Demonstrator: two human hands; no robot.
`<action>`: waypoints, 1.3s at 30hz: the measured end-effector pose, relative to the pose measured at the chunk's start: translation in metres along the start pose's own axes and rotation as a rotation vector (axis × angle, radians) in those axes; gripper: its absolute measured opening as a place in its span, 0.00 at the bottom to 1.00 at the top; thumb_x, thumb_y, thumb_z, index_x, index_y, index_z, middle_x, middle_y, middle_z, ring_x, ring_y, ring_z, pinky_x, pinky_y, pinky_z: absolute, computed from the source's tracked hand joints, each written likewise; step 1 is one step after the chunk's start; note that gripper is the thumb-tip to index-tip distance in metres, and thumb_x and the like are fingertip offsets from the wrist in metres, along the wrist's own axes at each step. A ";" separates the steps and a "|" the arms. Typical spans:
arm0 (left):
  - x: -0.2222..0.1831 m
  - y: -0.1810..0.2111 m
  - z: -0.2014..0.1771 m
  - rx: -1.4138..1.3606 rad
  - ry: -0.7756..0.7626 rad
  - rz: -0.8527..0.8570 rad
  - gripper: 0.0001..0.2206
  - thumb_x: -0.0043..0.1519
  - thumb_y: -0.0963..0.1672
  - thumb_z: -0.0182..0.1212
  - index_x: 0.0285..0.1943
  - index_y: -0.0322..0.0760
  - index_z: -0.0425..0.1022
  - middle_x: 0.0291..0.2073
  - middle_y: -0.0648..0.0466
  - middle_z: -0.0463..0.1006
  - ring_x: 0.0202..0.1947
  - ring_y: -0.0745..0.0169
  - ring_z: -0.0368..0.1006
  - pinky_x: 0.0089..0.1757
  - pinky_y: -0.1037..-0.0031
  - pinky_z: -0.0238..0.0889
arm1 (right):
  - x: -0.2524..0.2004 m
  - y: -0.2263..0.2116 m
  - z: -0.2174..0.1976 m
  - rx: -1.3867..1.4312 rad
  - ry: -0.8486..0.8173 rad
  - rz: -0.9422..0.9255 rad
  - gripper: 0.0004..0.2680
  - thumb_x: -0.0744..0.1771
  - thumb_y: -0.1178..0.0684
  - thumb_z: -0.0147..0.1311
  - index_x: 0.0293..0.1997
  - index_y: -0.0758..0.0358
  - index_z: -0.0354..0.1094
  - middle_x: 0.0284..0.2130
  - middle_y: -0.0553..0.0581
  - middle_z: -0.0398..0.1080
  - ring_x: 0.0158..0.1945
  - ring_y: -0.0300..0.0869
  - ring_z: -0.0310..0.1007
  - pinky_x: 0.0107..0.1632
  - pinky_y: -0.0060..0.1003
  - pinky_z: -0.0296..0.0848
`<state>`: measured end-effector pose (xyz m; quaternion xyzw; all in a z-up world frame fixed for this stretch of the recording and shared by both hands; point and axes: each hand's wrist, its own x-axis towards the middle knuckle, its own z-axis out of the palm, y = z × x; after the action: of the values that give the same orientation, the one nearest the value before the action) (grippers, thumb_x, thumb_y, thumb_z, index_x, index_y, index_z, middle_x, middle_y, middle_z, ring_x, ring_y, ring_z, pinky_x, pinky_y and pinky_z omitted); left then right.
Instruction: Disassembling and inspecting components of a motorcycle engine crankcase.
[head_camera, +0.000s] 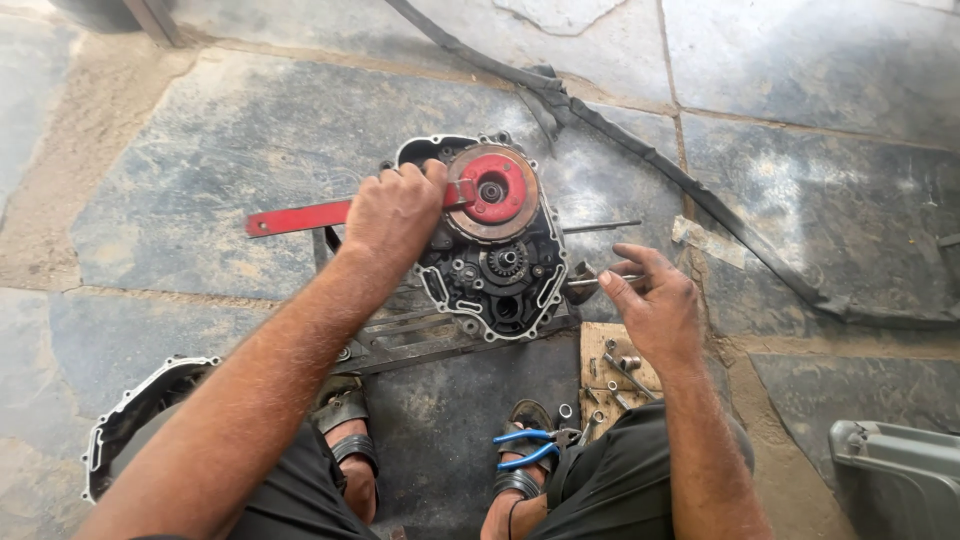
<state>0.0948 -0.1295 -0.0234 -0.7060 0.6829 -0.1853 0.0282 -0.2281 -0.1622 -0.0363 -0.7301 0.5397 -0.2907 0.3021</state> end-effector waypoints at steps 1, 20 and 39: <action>0.000 -0.005 0.001 0.005 0.005 -0.004 0.12 0.65 0.42 0.58 0.55 0.33 0.68 0.34 0.50 0.79 0.34 0.57 0.81 0.31 0.68 0.75 | 0.000 0.000 0.002 0.003 0.002 -0.008 0.16 0.65 0.50 0.62 0.58 0.60 0.72 0.43 0.59 0.79 0.40 0.42 0.82 0.39 0.39 0.82; -0.012 -0.025 -0.013 -0.342 -0.301 -0.044 0.21 0.67 0.46 0.52 0.68 0.33 0.60 0.38 0.41 0.78 0.38 0.43 0.81 0.37 0.56 0.75 | 0.010 0.005 0.002 -0.044 0.020 0.045 0.16 0.65 0.51 0.62 0.59 0.57 0.71 0.44 0.58 0.80 0.40 0.44 0.82 0.41 0.39 0.83; -0.013 -0.030 0.009 -0.081 0.034 0.084 0.10 0.68 0.41 0.52 0.57 0.35 0.69 0.33 0.44 0.79 0.30 0.45 0.81 0.30 0.58 0.75 | -0.015 0.041 -0.063 0.191 0.439 -0.003 0.12 0.69 0.57 0.60 0.59 0.65 0.71 0.38 0.58 0.77 0.35 0.37 0.77 0.33 0.31 0.78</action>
<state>0.1264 -0.1171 -0.0254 -0.6741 0.7192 -0.1682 -0.0045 -0.3038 -0.1652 -0.0278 -0.6182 0.5616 -0.4925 0.2448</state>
